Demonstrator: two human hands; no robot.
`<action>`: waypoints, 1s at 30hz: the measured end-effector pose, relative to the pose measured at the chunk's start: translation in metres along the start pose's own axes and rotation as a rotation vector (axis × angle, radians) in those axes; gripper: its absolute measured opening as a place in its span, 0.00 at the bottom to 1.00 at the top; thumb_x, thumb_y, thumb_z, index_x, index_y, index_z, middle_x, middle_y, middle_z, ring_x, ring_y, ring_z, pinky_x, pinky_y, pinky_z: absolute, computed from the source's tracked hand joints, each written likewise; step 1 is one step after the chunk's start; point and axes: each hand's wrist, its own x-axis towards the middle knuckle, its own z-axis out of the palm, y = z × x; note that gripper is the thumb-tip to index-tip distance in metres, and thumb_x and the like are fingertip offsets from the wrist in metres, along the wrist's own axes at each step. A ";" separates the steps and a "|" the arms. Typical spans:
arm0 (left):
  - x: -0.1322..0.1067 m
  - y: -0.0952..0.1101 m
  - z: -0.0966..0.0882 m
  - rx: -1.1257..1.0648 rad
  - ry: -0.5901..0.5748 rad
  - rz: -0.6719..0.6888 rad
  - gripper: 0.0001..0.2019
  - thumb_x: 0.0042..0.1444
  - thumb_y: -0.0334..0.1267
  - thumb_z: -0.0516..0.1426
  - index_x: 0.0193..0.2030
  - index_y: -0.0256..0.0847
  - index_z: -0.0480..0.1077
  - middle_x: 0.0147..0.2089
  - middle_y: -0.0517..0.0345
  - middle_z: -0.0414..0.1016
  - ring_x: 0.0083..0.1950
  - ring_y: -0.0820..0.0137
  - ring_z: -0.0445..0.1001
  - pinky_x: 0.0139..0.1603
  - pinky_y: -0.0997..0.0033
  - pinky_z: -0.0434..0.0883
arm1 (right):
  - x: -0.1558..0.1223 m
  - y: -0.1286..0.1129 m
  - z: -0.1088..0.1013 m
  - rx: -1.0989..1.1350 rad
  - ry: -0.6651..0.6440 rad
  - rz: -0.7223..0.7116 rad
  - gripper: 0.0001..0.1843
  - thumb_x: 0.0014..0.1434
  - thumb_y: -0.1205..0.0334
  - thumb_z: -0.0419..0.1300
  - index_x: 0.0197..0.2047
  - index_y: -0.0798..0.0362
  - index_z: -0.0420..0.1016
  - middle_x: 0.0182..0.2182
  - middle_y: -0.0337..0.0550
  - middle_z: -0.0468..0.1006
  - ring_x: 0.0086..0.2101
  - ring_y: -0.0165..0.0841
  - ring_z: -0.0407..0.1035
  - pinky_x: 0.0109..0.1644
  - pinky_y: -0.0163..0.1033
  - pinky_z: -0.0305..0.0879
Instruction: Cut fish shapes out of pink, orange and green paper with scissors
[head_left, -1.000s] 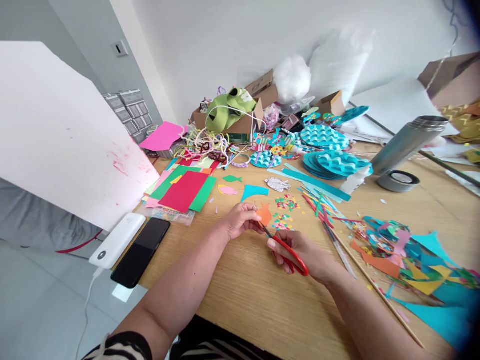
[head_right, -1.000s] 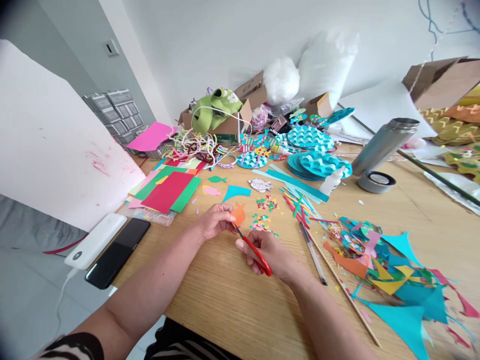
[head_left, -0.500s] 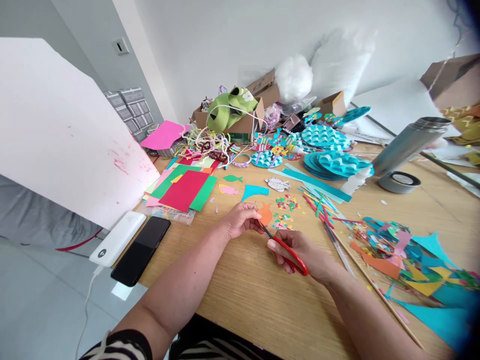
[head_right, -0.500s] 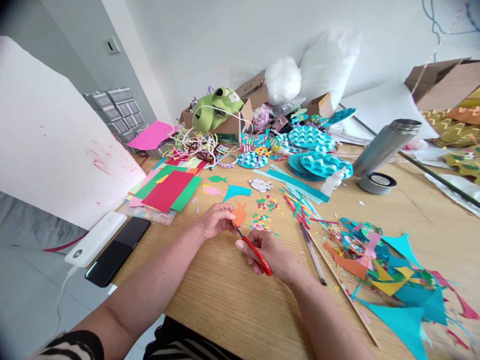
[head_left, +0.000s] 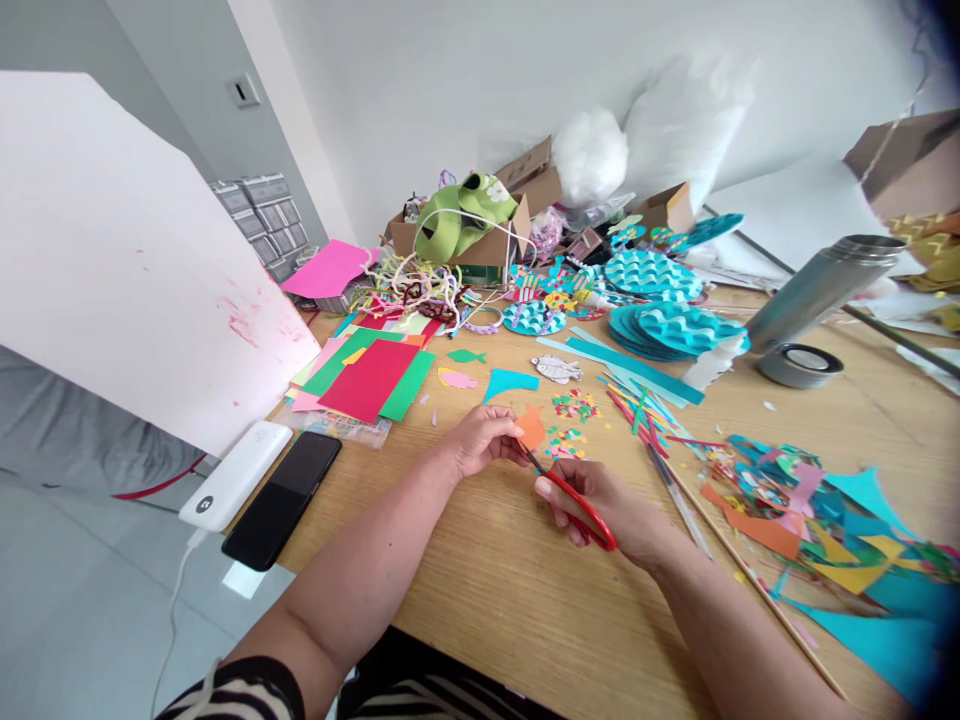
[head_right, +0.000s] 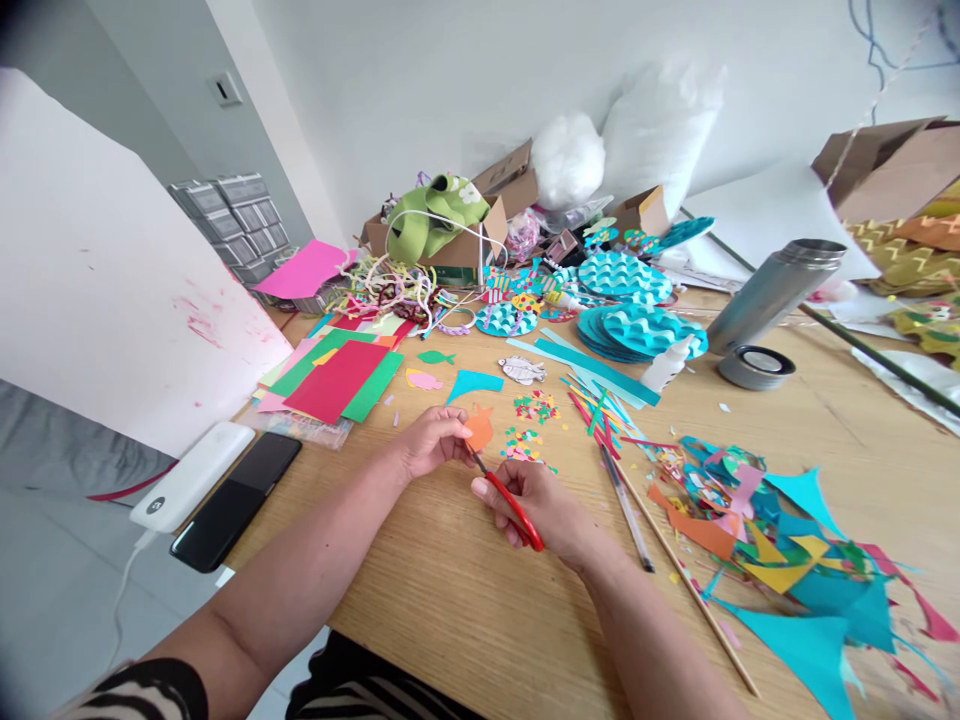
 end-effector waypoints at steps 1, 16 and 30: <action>0.000 0.000 0.000 -0.001 0.002 0.000 0.11 0.36 0.33 0.61 0.22 0.38 0.59 0.22 0.56 0.73 0.23 0.68 0.73 0.26 0.69 0.71 | 0.000 0.001 0.000 0.004 0.001 -0.005 0.27 0.46 0.38 0.65 0.23 0.51 0.60 0.16 0.34 0.68 0.15 0.25 0.61 0.18 0.30 0.51; 0.000 0.000 0.001 0.000 0.000 -0.001 0.13 0.35 0.35 0.63 0.22 0.38 0.60 0.22 0.57 0.73 0.22 0.69 0.73 0.26 0.70 0.71 | 0.001 0.002 0.000 0.012 -0.014 -0.006 0.26 0.47 0.38 0.65 0.24 0.51 0.61 0.16 0.34 0.69 0.16 0.26 0.63 0.18 0.31 0.51; 0.000 -0.001 0.001 -0.011 0.002 -0.004 0.13 0.35 0.34 0.63 0.23 0.38 0.61 0.22 0.57 0.73 0.22 0.69 0.74 0.26 0.70 0.71 | 0.002 0.003 0.000 0.029 -0.015 -0.003 0.25 0.47 0.39 0.65 0.24 0.51 0.61 0.17 0.34 0.69 0.16 0.26 0.63 0.19 0.31 0.51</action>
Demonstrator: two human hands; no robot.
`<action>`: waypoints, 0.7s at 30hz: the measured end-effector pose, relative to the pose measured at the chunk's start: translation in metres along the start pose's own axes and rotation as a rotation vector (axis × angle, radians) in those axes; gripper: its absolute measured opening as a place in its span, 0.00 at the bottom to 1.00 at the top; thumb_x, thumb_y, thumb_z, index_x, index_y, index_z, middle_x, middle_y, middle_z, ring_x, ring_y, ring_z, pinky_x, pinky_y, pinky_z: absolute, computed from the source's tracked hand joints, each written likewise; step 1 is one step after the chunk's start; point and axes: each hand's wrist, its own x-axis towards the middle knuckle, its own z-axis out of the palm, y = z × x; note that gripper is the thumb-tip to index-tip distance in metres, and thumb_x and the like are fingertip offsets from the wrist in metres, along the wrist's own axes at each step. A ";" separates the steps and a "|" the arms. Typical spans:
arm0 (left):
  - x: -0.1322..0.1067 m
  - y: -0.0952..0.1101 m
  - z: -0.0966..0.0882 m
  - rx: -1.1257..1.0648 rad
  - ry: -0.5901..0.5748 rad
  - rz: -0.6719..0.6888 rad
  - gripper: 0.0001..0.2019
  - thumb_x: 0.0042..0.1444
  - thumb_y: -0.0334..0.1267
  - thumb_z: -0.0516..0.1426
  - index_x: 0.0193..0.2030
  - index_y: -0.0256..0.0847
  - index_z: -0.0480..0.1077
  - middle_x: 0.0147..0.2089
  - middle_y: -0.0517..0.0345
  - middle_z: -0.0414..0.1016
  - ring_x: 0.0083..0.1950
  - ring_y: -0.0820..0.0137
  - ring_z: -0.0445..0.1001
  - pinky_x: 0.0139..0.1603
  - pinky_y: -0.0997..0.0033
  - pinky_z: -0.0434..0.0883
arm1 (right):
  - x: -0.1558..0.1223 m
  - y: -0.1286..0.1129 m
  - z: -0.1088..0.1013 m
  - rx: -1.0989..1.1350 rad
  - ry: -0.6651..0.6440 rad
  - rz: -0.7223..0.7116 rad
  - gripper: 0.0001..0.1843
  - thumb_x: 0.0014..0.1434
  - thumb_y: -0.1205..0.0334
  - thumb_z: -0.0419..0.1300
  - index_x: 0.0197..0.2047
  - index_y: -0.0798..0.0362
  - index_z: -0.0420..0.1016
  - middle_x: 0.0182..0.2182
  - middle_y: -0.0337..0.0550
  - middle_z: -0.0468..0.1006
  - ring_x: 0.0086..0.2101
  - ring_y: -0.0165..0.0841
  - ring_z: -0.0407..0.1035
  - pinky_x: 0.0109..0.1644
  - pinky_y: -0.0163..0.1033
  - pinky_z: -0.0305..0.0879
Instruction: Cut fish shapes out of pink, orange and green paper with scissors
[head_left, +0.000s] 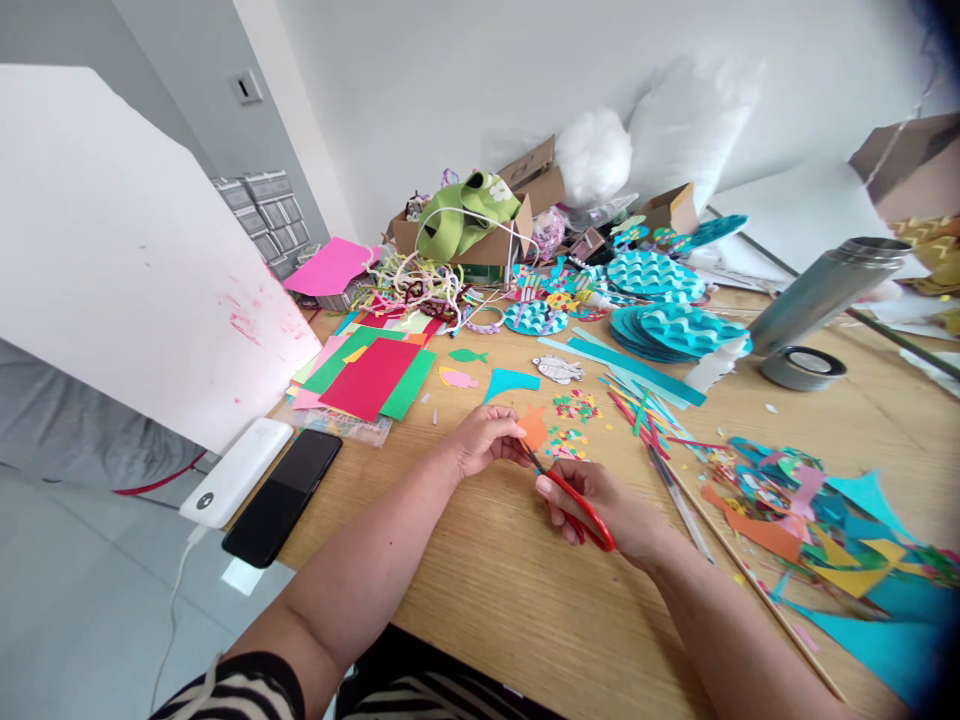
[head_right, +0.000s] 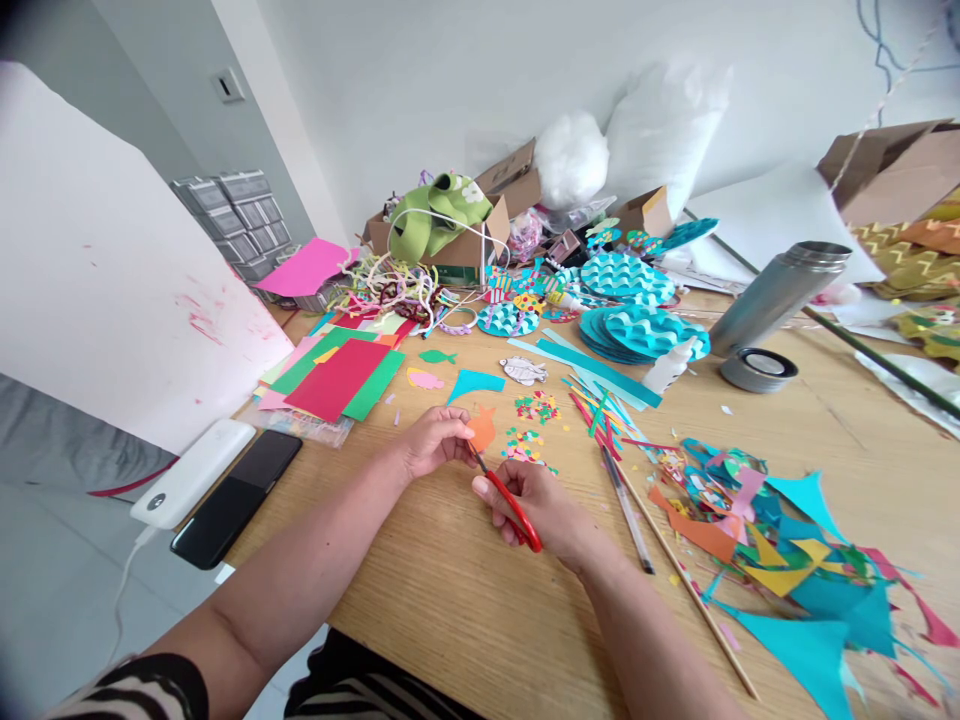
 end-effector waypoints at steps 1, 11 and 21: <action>0.000 0.000 0.000 0.001 0.000 0.000 0.13 0.35 0.34 0.63 0.23 0.38 0.61 0.23 0.56 0.73 0.22 0.69 0.74 0.26 0.70 0.71 | 0.000 0.000 0.000 0.003 -0.001 -0.001 0.25 0.47 0.39 0.65 0.24 0.51 0.61 0.17 0.34 0.69 0.16 0.26 0.63 0.19 0.31 0.52; 0.000 -0.001 -0.001 0.019 -0.009 0.001 0.11 0.37 0.34 0.61 0.22 0.38 0.60 0.23 0.55 0.73 0.22 0.69 0.73 0.28 0.69 0.71 | 0.001 0.000 0.000 0.005 -0.001 -0.012 0.25 0.47 0.40 0.65 0.24 0.51 0.60 0.16 0.34 0.69 0.16 0.25 0.62 0.17 0.30 0.50; -0.001 0.002 0.001 0.008 -0.004 -0.004 0.13 0.35 0.34 0.62 0.22 0.38 0.59 0.22 0.57 0.73 0.23 0.69 0.73 0.27 0.70 0.71 | -0.002 -0.004 0.001 -0.017 0.004 -0.012 0.27 0.46 0.38 0.64 0.24 0.51 0.59 0.16 0.33 0.68 0.15 0.24 0.60 0.17 0.29 0.50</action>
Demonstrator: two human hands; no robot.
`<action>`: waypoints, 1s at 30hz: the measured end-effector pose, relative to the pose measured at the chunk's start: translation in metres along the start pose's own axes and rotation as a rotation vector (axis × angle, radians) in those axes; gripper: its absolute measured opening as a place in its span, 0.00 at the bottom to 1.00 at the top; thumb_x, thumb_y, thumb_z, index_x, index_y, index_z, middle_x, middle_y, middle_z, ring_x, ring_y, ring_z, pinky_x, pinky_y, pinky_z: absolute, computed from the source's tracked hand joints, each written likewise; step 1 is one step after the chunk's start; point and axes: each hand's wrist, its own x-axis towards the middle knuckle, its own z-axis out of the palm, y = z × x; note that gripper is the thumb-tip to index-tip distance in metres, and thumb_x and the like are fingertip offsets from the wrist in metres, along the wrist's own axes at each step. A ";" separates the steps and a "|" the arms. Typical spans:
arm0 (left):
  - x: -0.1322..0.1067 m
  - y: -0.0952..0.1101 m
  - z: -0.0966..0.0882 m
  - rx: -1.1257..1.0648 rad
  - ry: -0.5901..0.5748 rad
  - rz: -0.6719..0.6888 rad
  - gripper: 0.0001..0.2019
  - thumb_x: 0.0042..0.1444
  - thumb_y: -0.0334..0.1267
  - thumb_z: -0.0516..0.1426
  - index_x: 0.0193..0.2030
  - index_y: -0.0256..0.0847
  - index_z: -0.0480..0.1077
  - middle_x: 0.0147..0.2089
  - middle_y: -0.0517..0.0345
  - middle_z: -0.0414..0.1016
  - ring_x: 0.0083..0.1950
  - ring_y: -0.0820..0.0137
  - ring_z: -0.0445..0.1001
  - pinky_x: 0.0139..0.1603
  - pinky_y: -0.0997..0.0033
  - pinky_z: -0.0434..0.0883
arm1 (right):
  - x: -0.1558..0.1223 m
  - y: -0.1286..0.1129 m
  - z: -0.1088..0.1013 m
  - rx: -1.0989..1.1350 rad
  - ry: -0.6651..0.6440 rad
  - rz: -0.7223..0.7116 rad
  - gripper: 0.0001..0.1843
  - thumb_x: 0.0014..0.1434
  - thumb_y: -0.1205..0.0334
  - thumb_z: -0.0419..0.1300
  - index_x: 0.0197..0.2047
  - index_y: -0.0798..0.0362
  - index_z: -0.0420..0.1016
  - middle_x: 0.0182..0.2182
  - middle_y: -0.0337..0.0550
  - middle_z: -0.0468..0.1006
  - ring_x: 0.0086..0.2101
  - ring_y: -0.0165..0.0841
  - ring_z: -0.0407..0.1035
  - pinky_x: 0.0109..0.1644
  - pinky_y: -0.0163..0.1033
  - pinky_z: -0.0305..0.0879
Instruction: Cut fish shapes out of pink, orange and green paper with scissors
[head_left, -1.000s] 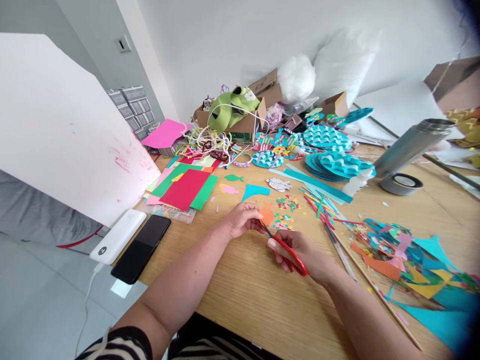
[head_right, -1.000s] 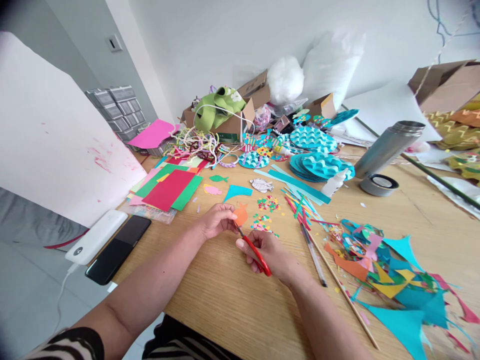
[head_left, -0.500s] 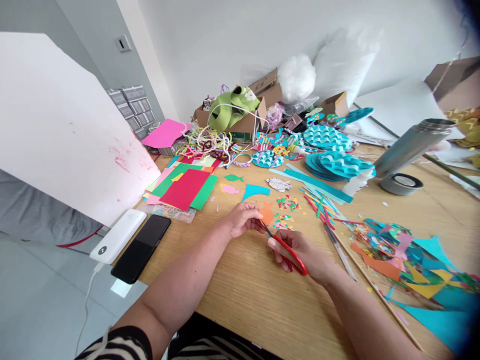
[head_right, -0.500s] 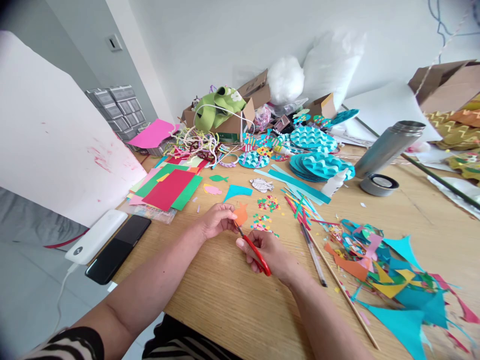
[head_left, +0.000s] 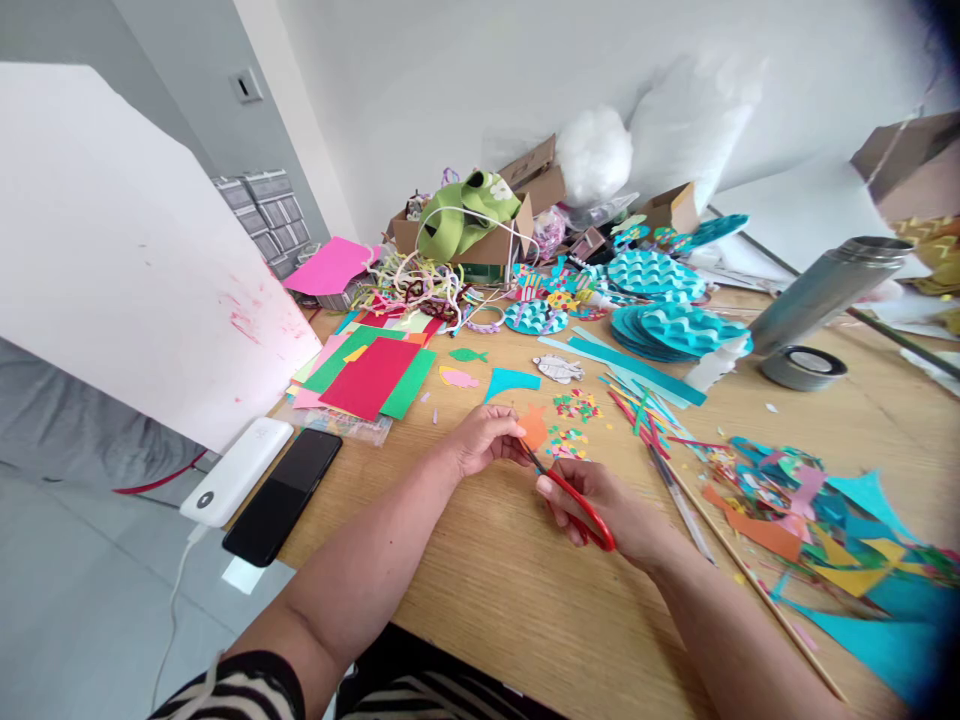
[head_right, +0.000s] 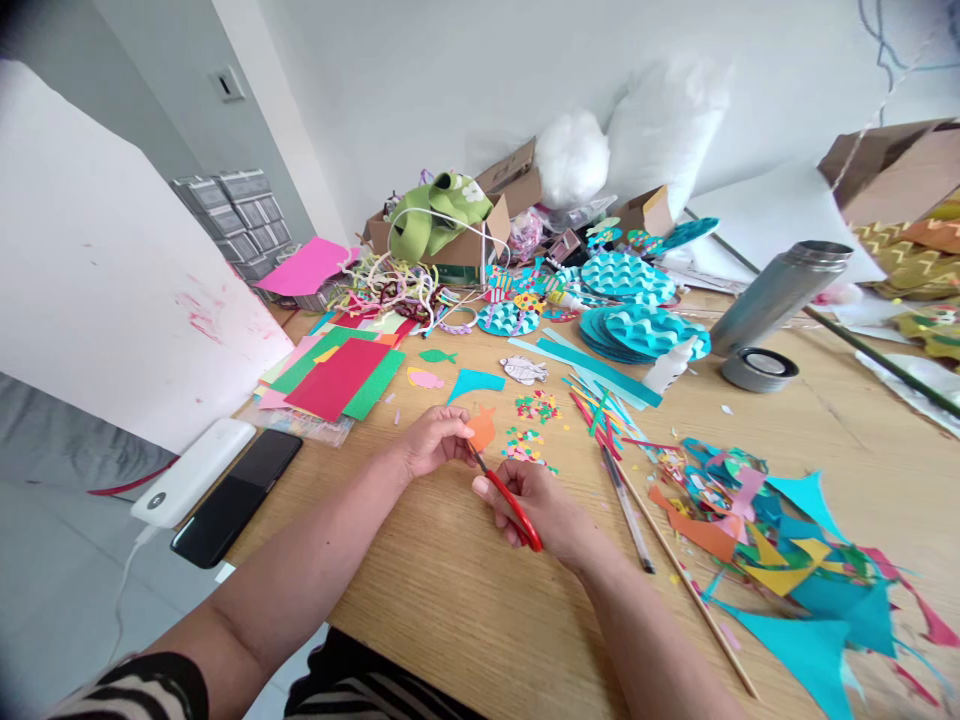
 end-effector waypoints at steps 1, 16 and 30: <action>0.000 0.000 0.000 0.002 0.000 -0.001 0.13 0.35 0.34 0.62 0.22 0.38 0.59 0.22 0.57 0.73 0.23 0.69 0.73 0.27 0.70 0.71 | 0.000 0.000 0.000 0.000 0.000 -0.002 0.27 0.46 0.38 0.64 0.24 0.51 0.59 0.16 0.33 0.68 0.15 0.23 0.60 0.17 0.29 0.50; 0.001 -0.001 0.000 0.000 0.011 0.024 0.11 0.36 0.34 0.61 0.22 0.38 0.60 0.23 0.56 0.73 0.24 0.68 0.74 0.27 0.70 0.71 | 0.001 0.007 -0.003 -0.073 -0.046 -0.012 0.27 0.48 0.37 0.64 0.26 0.52 0.60 0.17 0.34 0.69 0.16 0.25 0.62 0.17 0.29 0.51; 0.004 -0.003 0.001 -0.058 0.147 0.137 0.16 0.35 0.38 0.68 0.26 0.35 0.66 0.26 0.53 0.77 0.27 0.68 0.76 0.33 0.68 0.73 | -0.008 0.001 0.016 -0.852 0.008 -0.253 0.16 0.53 0.52 0.66 0.31 0.53 0.65 0.24 0.36 0.69 0.24 0.29 0.58 0.27 0.35 0.52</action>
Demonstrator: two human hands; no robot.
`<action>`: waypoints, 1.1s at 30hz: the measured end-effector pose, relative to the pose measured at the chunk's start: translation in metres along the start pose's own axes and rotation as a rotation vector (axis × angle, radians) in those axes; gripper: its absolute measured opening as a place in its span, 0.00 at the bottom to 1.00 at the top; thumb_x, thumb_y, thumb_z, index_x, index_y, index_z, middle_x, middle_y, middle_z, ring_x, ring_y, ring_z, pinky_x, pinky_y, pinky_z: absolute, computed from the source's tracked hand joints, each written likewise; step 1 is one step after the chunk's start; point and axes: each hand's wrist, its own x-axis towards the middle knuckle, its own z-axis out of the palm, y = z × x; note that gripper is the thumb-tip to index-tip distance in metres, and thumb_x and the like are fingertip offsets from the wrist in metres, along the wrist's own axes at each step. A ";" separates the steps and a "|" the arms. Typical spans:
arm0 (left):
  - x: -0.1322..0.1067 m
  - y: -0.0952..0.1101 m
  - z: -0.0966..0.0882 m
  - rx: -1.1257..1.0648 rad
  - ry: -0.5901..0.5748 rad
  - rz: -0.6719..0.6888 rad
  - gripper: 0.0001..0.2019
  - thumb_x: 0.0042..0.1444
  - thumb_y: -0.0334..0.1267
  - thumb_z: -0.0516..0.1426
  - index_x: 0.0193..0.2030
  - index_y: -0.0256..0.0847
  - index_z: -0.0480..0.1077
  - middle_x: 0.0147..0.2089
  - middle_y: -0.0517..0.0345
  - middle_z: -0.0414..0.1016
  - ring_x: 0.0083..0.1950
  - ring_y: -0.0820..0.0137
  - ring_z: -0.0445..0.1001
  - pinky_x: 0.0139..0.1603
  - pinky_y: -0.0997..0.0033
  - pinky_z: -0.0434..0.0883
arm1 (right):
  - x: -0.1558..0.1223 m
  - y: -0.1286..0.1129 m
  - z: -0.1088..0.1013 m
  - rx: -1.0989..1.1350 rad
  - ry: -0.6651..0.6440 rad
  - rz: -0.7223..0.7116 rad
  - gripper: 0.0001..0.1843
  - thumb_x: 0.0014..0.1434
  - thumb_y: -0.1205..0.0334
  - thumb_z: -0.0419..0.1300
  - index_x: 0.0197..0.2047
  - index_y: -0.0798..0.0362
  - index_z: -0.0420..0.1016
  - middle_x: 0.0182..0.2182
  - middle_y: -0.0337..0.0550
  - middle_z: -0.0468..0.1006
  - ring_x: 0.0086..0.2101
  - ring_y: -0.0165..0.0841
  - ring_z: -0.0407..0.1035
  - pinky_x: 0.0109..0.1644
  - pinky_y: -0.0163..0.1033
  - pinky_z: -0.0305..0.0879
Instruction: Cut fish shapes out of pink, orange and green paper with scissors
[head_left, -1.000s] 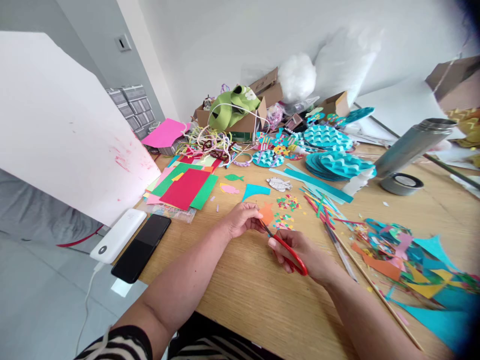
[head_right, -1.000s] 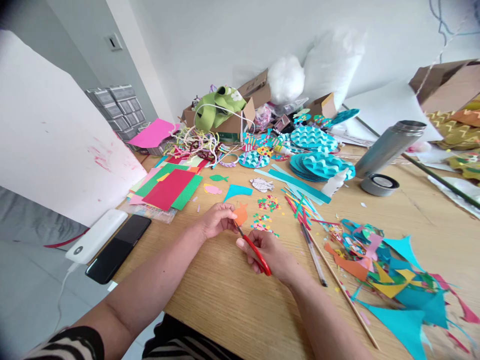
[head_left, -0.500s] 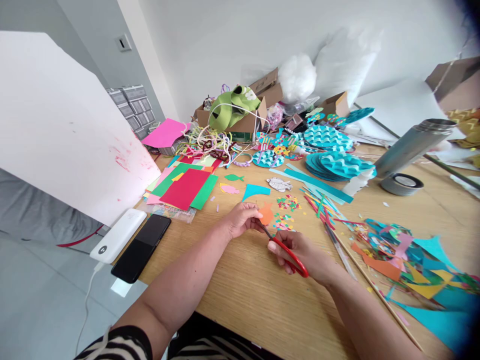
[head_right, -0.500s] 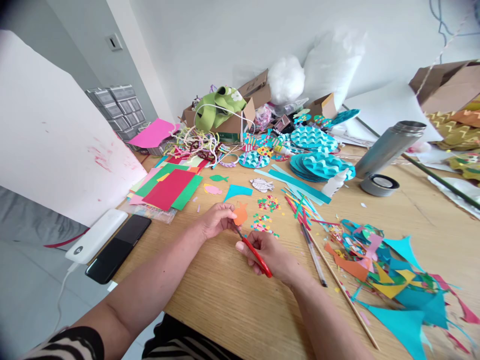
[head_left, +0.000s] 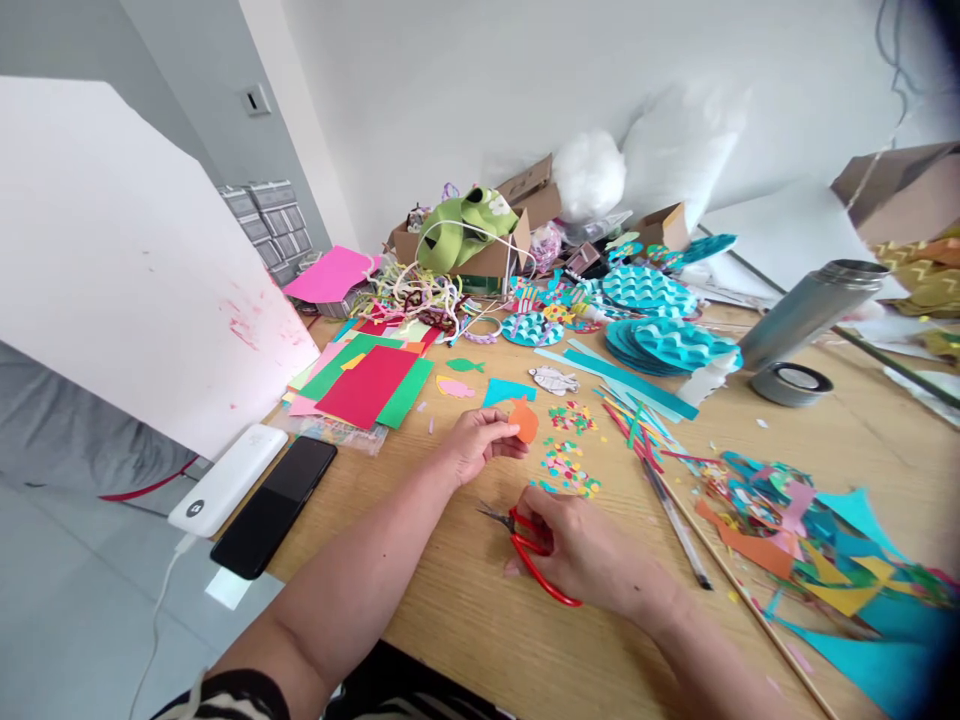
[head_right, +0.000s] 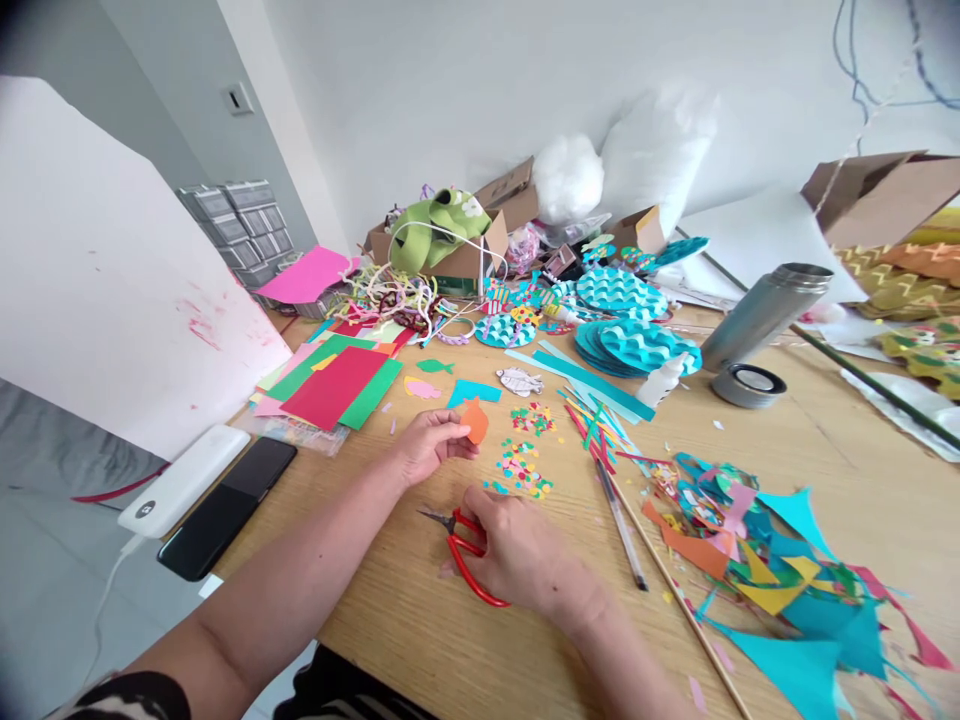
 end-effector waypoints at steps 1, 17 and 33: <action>0.000 -0.001 0.000 0.001 0.010 0.011 0.16 0.35 0.38 0.68 0.26 0.34 0.67 0.26 0.53 0.77 0.27 0.69 0.76 0.34 0.69 0.73 | -0.001 -0.001 0.001 -0.035 0.010 -0.021 0.13 0.54 0.55 0.65 0.32 0.53 0.66 0.25 0.38 0.71 0.25 0.30 0.60 0.28 0.35 0.54; 0.000 -0.002 0.001 0.015 0.059 0.073 0.17 0.35 0.40 0.70 0.26 0.33 0.70 0.25 0.55 0.76 0.27 0.72 0.74 0.33 0.71 0.71 | -0.004 -0.008 0.005 -0.102 0.068 -0.206 0.09 0.55 0.65 0.59 0.41 0.56 0.71 0.38 0.47 0.74 0.38 0.39 0.67 0.41 0.40 0.62; -0.001 -0.001 0.001 0.018 0.074 0.100 0.16 0.35 0.36 0.66 0.31 0.36 0.66 0.28 0.58 0.76 0.22 0.76 0.70 0.25 0.75 0.67 | -0.005 -0.015 0.007 -0.122 0.036 -0.217 0.07 0.49 0.66 0.62 0.35 0.53 0.71 0.39 0.44 0.72 0.41 0.39 0.62 0.46 0.43 0.62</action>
